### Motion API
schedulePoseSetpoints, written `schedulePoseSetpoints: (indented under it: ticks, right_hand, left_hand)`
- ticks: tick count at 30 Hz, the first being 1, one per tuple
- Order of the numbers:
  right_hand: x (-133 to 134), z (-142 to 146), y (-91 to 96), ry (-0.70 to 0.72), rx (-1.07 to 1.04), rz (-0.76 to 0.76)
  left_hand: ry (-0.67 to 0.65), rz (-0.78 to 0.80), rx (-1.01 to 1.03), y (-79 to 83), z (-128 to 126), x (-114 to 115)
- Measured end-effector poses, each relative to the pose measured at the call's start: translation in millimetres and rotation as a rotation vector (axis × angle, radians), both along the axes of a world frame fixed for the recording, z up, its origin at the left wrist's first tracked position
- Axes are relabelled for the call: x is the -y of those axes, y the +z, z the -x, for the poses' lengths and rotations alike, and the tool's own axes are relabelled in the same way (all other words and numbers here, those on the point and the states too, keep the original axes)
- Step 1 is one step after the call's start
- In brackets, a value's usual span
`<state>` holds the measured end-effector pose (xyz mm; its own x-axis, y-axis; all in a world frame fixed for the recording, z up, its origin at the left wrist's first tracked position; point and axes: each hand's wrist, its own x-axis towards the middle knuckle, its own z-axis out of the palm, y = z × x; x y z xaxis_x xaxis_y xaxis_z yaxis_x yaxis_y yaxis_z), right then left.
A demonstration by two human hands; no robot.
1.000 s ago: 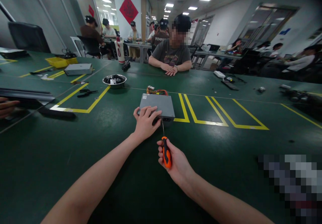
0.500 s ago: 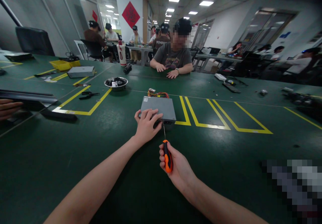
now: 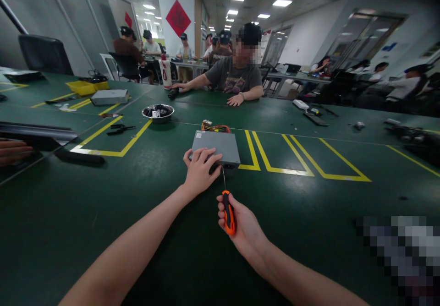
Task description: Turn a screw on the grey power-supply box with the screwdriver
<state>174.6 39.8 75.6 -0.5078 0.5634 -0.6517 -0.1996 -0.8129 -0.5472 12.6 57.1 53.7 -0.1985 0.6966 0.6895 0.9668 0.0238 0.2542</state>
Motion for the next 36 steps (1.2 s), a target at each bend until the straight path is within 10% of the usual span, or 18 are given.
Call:
schedulePoseSetpoints:
  ticks: [36]
  right_hand:
    - [0.9, 0.9, 1.7, -0.059, -0.027, -0.02]
  left_hand:
    - [0.002, 0.003, -0.004, 1.2, -0.2, 1.1]
